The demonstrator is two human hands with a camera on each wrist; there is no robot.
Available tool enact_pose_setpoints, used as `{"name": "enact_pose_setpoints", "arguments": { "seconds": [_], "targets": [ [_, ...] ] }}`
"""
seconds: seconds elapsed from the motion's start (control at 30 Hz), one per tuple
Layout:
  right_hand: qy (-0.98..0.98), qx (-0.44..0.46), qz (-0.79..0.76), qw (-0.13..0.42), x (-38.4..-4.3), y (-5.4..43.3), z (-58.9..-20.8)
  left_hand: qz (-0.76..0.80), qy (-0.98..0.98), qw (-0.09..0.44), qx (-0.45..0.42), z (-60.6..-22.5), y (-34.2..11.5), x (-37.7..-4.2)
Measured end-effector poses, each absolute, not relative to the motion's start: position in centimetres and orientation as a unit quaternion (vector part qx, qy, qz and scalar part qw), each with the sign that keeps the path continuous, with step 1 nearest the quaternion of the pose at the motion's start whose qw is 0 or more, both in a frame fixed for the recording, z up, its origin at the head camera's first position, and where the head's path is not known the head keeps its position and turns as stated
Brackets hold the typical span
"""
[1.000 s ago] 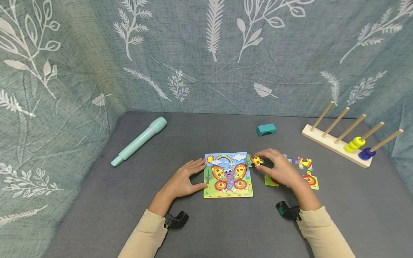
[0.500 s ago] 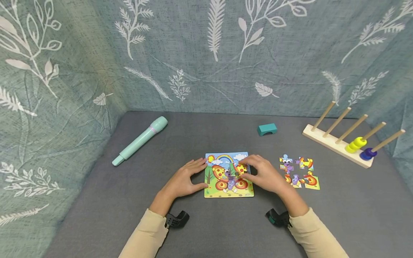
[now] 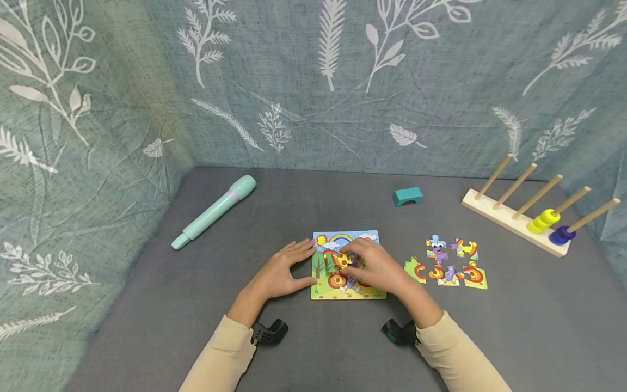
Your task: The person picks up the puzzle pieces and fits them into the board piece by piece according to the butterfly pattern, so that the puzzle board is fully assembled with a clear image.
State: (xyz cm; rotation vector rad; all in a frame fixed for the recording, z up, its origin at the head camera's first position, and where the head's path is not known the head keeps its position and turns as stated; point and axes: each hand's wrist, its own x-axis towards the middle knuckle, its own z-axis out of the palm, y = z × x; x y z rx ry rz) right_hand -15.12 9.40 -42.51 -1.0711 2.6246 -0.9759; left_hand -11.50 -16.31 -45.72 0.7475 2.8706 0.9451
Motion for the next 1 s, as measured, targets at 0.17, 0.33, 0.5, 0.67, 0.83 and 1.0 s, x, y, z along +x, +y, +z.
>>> {"name": "enact_pose_setpoints", "arguments": {
  "seconds": [0.17, 0.33, 0.5, 0.67, 0.83, 1.0],
  "targets": [
    [0.875, -0.355, -0.320, 0.076, -15.0, 8.2, -42.8, 0.306, 0.921, 0.015, 0.243, -45.7, -16.4, -11.6],
    [0.884, -0.339, -0.312, 0.079, -15.0, 7.5, -43.4, 0.309, 0.919, 0.015, 0.243, -45.6, -16.4, -11.6],
    [0.891, -0.336, -0.299, 0.065, -14.8, 7.1, -43.7, 0.310, 0.918, 0.013, 0.247, -45.5, -16.4, -11.7],
    [0.893, -0.342, -0.290, 0.041, -14.5, 6.9, -43.9, 0.310, 0.917, 0.011, 0.251, -45.5, -16.4, -11.7],
    [0.896, -0.339, -0.285, 0.027, -14.5, 6.7, -44.0, 0.313, 0.917, 0.014, 0.248, -45.5, -16.4, -11.7],
    [0.897, -0.334, -0.289, 0.025, -14.5, 6.6, -44.1, 0.315, 0.916, 0.014, 0.247, -45.6, -16.4, -11.7]
  ]
}}
